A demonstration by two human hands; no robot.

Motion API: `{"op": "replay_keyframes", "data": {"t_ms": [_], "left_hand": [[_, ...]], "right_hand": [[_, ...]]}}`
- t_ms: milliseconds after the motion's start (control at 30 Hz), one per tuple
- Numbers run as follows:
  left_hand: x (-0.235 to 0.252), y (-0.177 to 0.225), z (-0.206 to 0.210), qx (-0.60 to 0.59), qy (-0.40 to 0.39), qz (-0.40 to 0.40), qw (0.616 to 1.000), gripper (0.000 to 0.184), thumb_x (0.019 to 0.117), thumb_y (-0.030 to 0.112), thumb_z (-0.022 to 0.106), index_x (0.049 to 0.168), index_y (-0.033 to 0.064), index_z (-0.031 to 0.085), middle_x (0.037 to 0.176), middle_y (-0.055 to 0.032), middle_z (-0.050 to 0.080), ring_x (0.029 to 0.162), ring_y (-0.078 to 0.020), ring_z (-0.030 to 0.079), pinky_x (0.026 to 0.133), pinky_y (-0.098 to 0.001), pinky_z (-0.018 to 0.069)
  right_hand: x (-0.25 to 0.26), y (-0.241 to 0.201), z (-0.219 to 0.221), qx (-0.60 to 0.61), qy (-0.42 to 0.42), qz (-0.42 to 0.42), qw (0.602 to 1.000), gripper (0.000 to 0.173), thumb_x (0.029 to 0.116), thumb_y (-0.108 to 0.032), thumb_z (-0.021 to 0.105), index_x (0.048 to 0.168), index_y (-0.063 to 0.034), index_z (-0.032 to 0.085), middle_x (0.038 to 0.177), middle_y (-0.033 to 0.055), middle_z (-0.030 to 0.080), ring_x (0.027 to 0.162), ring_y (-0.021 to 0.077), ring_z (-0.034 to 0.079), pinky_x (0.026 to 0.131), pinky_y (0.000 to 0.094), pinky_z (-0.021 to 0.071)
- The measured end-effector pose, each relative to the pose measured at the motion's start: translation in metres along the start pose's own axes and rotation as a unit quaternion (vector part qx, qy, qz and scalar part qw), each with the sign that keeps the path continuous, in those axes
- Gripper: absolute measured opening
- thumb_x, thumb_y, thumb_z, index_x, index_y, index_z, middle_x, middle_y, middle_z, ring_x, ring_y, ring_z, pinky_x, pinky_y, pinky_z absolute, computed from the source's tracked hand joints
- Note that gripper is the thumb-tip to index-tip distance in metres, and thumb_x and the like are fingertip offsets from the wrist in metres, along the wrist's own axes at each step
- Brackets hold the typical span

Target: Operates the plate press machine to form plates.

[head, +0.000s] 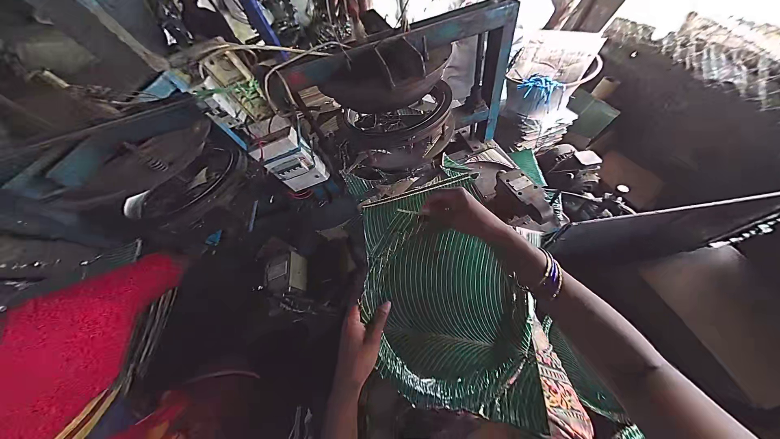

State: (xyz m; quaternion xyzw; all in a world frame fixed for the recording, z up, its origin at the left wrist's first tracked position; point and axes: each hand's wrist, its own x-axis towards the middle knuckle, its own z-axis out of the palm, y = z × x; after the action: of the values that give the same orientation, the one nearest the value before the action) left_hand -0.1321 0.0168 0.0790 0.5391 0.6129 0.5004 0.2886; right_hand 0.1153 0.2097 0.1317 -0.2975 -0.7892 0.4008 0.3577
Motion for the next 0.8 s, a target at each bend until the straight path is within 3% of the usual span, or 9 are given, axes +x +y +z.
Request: {"op": "replay_keyframes", "data": {"t_ms": [100,167,300,367,400,467,567,700,800], "left_hand": [[-0.010,-0.001,-0.003,0.012,0.016,0.004,1.000,0.052,0.0930,0.017,0.068,0.132,-0.0128,0.054,0.125,-0.0144,0.067,0.115,0.0013,0.062,0.101,-0.0152,0.0493],[-0.010,0.001,-0.004,0.023,0.009,0.004,1.000,0.047,0.0938,0.017,0.067,0.129,-0.0120,0.056,0.119,-0.0119,0.069,0.110,0.0033,0.064,0.098,-0.0141,0.0505],[-0.006,-0.001,-0.019,0.043,0.016,-0.027,0.999,0.050,0.0938,0.019,0.068,0.132,-0.0103,0.055,0.120,-0.0129,0.068,0.110,0.0014,0.063,0.098,-0.0163,0.0510],[0.003,-0.001,-0.029,0.044,0.008,-0.010,0.999,0.052,0.0947,0.020,0.068,0.134,-0.0104,0.053,0.124,-0.0131,0.067,0.114,0.0016,0.062,0.100,-0.0160,0.0501],[0.011,0.003,-0.032,0.051,0.000,0.007,0.999,0.051,0.0949,0.021,0.068,0.133,-0.0099,0.055,0.123,-0.0127,0.067,0.113,0.0014,0.063,0.100,-0.0166,0.0504],[0.029,0.013,-0.032,0.068,-0.026,0.045,0.996,0.045,0.0957,0.027,0.067,0.127,-0.0043,0.061,0.114,-0.0075,0.070,0.106,0.0017,0.065,0.095,-0.0193,0.0541],[0.053,0.031,-0.025,0.045,-0.071,0.090,0.992,0.036,0.0978,0.026,0.066,0.127,0.0060,0.063,0.109,-0.0002,0.071,0.098,-0.0001,0.068,0.088,-0.0253,0.0589],[0.066,0.037,-0.026,-0.072,-0.085,0.080,0.991,0.050,0.0981,0.024,0.065,0.144,0.0114,0.052,0.125,-0.0003,0.067,0.106,-0.0078,0.067,0.090,-0.0274,0.0582],[0.040,0.015,-0.021,-0.068,-0.075,-0.032,0.994,0.077,0.0887,0.043,0.070,0.148,0.0030,0.042,0.119,-0.0056,0.067,0.101,-0.0112,0.068,0.086,-0.0331,0.0597]], "right_hand": [[-0.001,-0.008,0.005,0.049,-0.033,0.002,0.998,0.026,0.1004,-0.014,0.064,0.125,-0.0034,0.065,0.081,0.0082,0.064,0.067,0.0148,0.059,0.061,0.0315,0.0521],[0.003,-0.003,-0.006,0.035,0.057,-0.020,0.998,0.024,0.0977,-0.006,0.062,0.121,0.0003,0.065,0.084,0.0101,0.066,0.070,0.0150,0.063,0.065,0.0328,0.0563],[0.019,0.000,-0.082,-0.242,0.264,0.080,0.930,0.030,0.0995,-0.019,0.060,0.125,-0.0069,0.066,0.109,0.0136,0.070,0.099,0.0259,0.068,0.085,0.0493,0.0562],[0.017,-0.005,-0.104,-0.309,0.222,0.106,0.919,0.048,0.0989,-0.035,0.064,0.140,-0.0100,0.060,0.135,0.0208,0.060,0.130,0.0389,0.053,0.104,0.0617,0.0432],[0.014,-0.014,-0.102,-0.293,0.179,0.086,0.935,0.055,0.0993,-0.042,0.063,0.144,-0.0100,0.057,0.140,0.0184,0.058,0.133,0.0349,0.052,0.108,0.0568,0.0438],[0.008,-0.034,-0.080,-0.218,0.051,0.001,0.975,0.057,0.1000,-0.044,0.061,0.143,-0.0067,0.056,0.135,0.0114,0.066,0.122,0.0204,0.065,0.101,0.0414,0.0555],[-0.003,-0.057,-0.041,-0.171,-0.098,0.002,0.980,0.058,0.0943,-0.041,0.072,0.142,-0.0098,0.060,0.132,0.0077,0.068,0.122,0.0162,0.064,0.106,0.0405,0.0513],[-0.020,-0.050,-0.050,-0.217,0.069,0.023,0.973,0.029,0.0973,-0.028,0.068,0.114,-0.0051,0.073,0.104,0.0100,0.074,0.098,0.0159,0.071,0.091,0.0433,0.0569],[-0.054,-0.056,-0.067,-0.195,0.192,0.073,0.959,0.028,0.1014,-0.023,0.065,0.117,-0.0005,0.067,0.110,0.0138,0.070,0.099,0.0139,0.067,0.092,0.0354,0.0543]]}}
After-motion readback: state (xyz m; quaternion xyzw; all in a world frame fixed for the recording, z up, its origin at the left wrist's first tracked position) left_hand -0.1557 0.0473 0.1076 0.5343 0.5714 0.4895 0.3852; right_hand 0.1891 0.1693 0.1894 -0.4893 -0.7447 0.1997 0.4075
